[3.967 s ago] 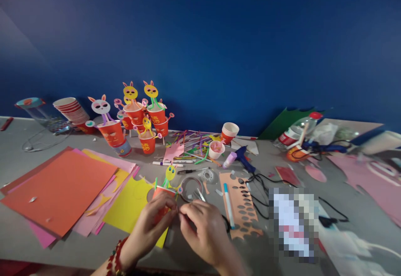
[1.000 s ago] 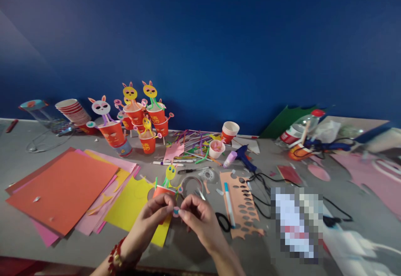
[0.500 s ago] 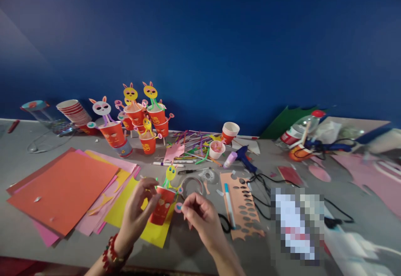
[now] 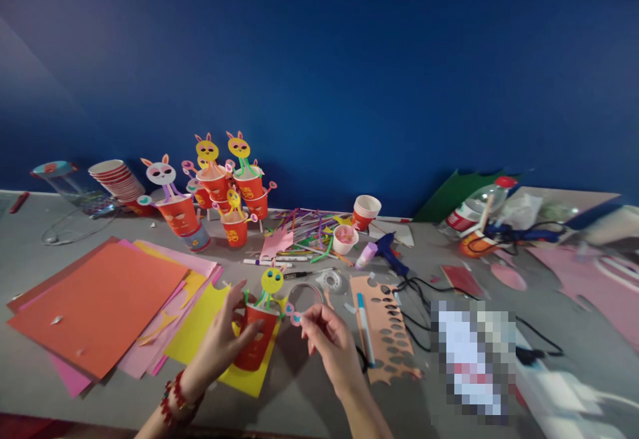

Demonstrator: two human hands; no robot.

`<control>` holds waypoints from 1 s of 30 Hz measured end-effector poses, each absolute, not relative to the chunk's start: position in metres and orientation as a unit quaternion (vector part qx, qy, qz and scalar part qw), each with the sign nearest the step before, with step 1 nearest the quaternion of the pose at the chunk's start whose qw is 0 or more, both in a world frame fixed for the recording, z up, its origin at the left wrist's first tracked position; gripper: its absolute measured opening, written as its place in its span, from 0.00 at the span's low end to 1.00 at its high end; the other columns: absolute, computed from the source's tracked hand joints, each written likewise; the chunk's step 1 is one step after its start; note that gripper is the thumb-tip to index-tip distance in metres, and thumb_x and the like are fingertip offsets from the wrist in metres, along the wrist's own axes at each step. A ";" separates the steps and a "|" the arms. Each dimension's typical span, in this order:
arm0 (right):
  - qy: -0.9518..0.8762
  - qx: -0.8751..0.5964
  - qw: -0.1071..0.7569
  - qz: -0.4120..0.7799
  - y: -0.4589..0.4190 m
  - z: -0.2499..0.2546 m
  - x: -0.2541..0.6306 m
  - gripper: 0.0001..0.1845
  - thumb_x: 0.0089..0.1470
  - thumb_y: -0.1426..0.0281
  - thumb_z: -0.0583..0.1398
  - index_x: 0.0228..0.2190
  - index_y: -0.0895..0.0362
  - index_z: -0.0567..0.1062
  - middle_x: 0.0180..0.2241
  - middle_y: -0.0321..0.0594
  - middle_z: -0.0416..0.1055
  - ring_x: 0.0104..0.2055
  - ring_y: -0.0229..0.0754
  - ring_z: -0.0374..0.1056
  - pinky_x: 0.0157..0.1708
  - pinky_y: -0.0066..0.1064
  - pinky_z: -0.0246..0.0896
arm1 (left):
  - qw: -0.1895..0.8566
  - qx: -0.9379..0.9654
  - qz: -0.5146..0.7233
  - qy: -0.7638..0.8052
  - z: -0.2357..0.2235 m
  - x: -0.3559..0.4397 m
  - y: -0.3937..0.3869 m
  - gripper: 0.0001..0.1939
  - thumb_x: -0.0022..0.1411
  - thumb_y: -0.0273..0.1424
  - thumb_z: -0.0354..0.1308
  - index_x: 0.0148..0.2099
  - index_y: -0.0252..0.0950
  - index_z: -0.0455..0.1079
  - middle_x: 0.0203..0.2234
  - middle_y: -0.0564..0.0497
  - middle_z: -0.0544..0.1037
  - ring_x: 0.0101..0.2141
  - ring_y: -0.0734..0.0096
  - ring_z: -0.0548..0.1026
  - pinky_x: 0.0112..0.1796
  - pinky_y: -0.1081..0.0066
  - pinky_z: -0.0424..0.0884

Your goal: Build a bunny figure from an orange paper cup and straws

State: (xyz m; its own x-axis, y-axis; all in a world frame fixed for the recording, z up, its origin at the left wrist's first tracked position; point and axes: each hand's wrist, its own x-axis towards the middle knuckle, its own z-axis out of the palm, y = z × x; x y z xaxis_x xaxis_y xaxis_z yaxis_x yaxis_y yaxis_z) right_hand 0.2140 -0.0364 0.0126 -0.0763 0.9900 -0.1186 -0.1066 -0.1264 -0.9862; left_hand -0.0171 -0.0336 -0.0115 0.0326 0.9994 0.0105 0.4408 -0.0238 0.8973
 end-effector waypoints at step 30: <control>-0.748 -0.466 0.429 0.199 -0.021 0.085 0.207 0.07 0.62 0.71 0.60 0.31 0.51 0.76 0.43 0.42 0.69 0.50 0.51 0.65 0.50 0.41 0.60 | 0.586 0.520 0.486 0.388 0.009 0.027 -0.048 0.35 0.56 0.40 0.70 0.62 0.40 0.61 0.56 0.37 0.72 0.48 0.49 0.78 0.48 0.59 0.76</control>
